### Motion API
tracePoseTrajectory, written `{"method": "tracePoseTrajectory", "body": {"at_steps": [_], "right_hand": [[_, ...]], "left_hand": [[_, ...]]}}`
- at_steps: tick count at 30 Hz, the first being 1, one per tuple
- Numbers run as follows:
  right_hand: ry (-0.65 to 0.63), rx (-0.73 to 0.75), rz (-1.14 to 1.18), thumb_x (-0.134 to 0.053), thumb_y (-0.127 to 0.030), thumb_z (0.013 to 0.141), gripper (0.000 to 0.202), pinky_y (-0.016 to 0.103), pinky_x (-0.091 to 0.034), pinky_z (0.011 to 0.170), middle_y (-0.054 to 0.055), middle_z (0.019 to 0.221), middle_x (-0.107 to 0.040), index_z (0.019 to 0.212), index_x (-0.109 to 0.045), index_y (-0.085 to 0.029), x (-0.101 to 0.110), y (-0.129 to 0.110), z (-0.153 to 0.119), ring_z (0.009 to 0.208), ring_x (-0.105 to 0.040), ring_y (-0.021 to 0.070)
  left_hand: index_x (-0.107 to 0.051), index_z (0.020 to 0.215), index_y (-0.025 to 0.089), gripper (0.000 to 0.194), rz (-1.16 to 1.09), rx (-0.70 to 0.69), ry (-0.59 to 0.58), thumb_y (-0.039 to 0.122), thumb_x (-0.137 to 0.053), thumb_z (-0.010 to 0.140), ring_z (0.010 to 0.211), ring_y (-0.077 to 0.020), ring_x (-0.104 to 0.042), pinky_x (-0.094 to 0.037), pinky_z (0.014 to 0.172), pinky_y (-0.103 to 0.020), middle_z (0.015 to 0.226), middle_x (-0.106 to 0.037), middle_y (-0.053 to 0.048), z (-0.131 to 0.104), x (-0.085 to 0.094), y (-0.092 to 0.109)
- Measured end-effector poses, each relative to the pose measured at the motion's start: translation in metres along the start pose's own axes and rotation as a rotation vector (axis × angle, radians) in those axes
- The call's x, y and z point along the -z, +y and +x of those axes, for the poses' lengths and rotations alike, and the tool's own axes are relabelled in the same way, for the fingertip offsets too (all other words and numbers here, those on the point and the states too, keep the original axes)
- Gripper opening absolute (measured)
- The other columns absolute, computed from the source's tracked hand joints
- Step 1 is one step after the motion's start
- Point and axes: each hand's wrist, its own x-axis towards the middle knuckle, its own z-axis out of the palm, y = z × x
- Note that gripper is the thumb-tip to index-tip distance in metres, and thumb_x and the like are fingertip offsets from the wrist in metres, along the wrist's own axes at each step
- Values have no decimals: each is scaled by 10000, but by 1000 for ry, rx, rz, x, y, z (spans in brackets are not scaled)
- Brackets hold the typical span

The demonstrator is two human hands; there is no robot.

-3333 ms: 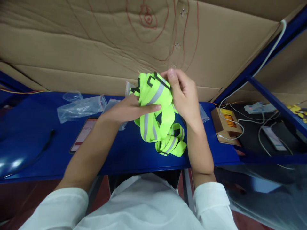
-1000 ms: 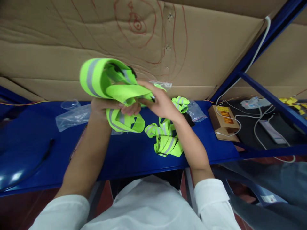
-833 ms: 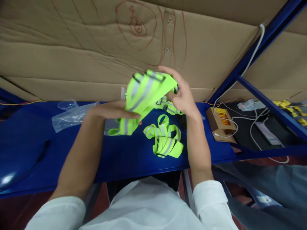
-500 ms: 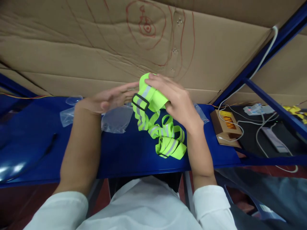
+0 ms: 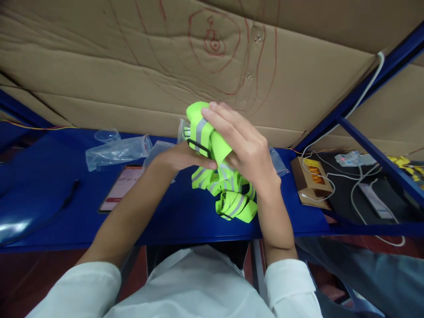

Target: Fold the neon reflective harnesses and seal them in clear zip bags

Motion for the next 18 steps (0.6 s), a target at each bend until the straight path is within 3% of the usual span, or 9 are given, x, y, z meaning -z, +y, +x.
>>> {"method": "tracePoseTrajectory", "body": {"at_steps": [2, 5, 12, 16, 18], "right_hand": [[1, -17, -13, -560, -412, 1025, 420, 537, -260, 1356, -142, 1598, -496, 1439, -582, -477, 4, 2, 1, 1585, -338, 318], [26, -41, -20, -575, -356, 1009, 432, 518, -344, 1325, -102, 1533, -578, 1434, -592, -433, 8, 5, 3, 1505, -470, 323], [85, -172, 291, -712, -380, 872, 500, 520, -513, 1169, 18, 1455, -637, 1357, -605, -322, -13, 27, 11, 1358, -601, 325], [-59, -232, 410, -766, -420, 830, 639, 472, -551, 1119, 44, 1493, -612, 1421, -556, -297, -16, 34, 13, 1335, -613, 304], [-105, -235, 422, -768, -458, 835, 667, 459, -536, 1135, 45, 1518, -593, 1442, -543, -299, -15, 35, 12, 1369, -589, 302]], "left_hand": [[-777, 925, 163, 369, -23, 23, -26, 379, -944, 677, 834, -255, -752, -618, 822, -384, 896, -797, -63, 0, -7, 3], [-751, 867, 152, 372, -16, 18, 66, 390, -952, 663, 719, -231, -736, -612, 714, -342, 801, -780, -45, 0, -12, 7], [-775, 980, 168, 409, 153, 5, 156, 426, -926, 700, 942, -253, -756, -618, 823, -333, 986, -803, -60, -2, 3, 7], [-775, 1042, 157, 471, 207, 117, 102, 449, -918, 701, 1004, -272, -750, -609, 902, -370, 1038, -805, -82, -7, 11, 15], [-776, 1065, 164, 499, 244, 159, 129, 445, -927, 682, 1044, -286, -742, -598, 944, -389, 1071, -804, -79, -8, 15, 17]]}}
